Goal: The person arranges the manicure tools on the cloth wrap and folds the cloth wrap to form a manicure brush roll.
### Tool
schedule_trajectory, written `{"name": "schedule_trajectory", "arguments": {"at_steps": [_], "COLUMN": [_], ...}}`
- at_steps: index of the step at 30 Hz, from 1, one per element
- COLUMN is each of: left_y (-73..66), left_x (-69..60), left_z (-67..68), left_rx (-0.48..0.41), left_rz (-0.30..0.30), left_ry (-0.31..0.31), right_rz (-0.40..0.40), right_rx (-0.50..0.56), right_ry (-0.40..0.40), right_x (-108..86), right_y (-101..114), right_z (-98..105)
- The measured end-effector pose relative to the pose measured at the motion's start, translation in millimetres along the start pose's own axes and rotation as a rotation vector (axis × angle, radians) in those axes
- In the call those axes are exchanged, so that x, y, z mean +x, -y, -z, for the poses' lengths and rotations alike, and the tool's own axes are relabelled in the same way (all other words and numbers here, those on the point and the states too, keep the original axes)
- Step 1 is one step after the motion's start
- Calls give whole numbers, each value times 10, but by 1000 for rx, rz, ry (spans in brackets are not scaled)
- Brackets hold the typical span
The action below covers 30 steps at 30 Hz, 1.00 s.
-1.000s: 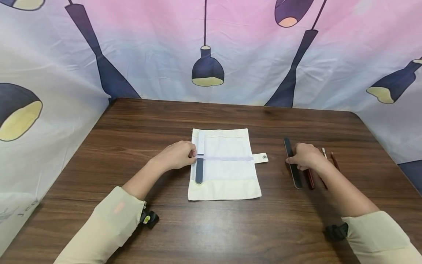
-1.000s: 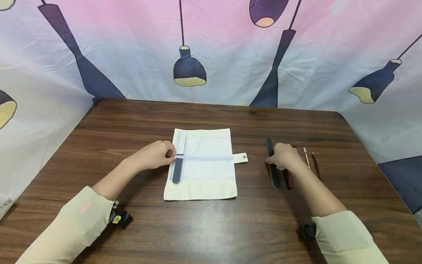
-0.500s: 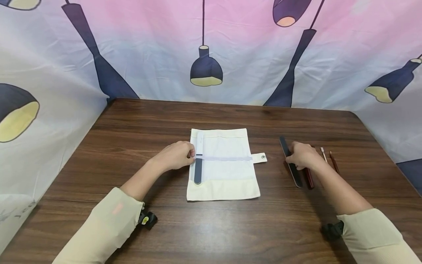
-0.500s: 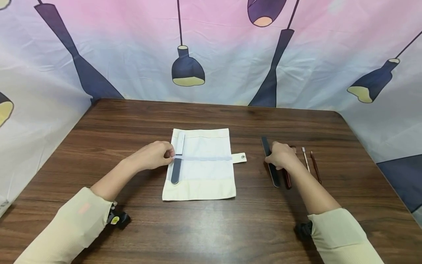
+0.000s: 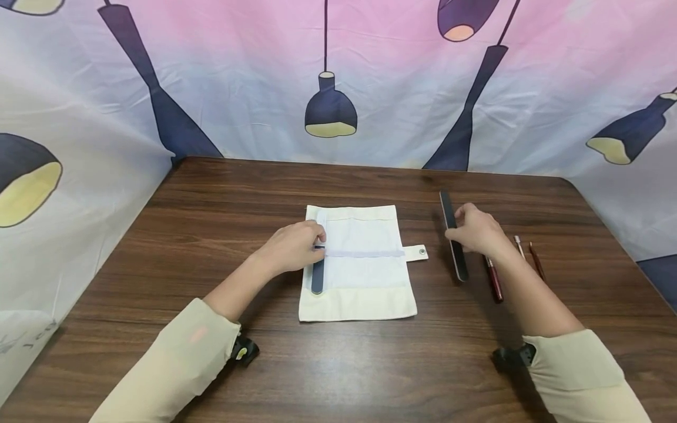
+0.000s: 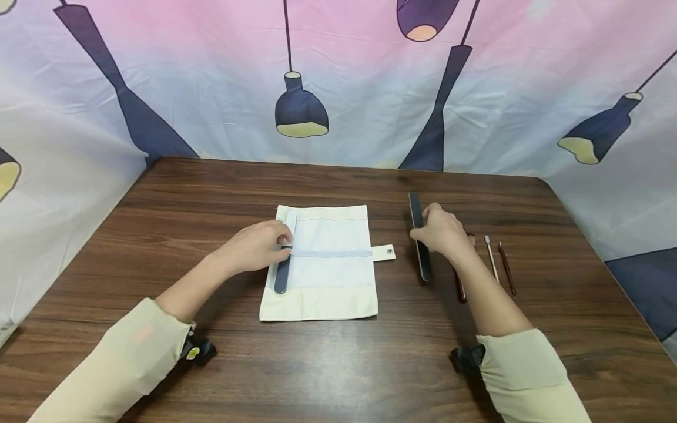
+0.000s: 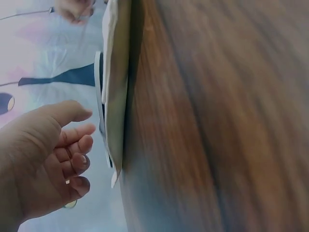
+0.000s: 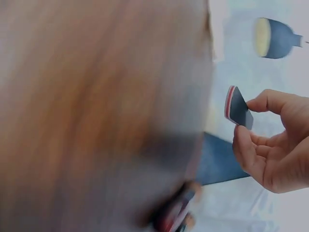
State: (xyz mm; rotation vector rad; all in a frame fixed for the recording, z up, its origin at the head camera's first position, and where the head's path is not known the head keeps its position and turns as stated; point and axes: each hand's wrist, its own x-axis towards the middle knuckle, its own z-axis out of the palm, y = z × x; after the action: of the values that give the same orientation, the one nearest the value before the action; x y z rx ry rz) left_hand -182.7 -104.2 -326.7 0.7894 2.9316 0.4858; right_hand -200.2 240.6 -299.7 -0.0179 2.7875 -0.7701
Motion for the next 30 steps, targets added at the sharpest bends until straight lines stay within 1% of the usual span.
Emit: {"name": "schedule_trajectory", "arguments": {"at_steps": [3,6,10,13,18,23,26,30], "left_y": [-50,-94,-145,-164,-170,-174,-177,-177], "left_x": [67,128,185,207,217,216,218,224], "left_z": [-31,-52,-63,-73,-96,-108,-108,-107], "left_rx": [24,50,69,75,85,84,89,89], "left_rz": [-33,-46,-17,16,31,30,31,35], "left_ry": [17,39,89,124,132,132,126,123], "right_rz": [13,38,59,68,80,52,37,35], "right_rx": [119,200,268,319,440,555,603,632], "right_ry": [-51,-90,-114,-117,-126,-117,-109,-120], "right_x": [14,35,91,161,307,455,524,598], "right_y": [136,291,518,688,920,1116,1212,1317], "right_z": [13,19,8,-20,-96,-185,-253,-365]}}
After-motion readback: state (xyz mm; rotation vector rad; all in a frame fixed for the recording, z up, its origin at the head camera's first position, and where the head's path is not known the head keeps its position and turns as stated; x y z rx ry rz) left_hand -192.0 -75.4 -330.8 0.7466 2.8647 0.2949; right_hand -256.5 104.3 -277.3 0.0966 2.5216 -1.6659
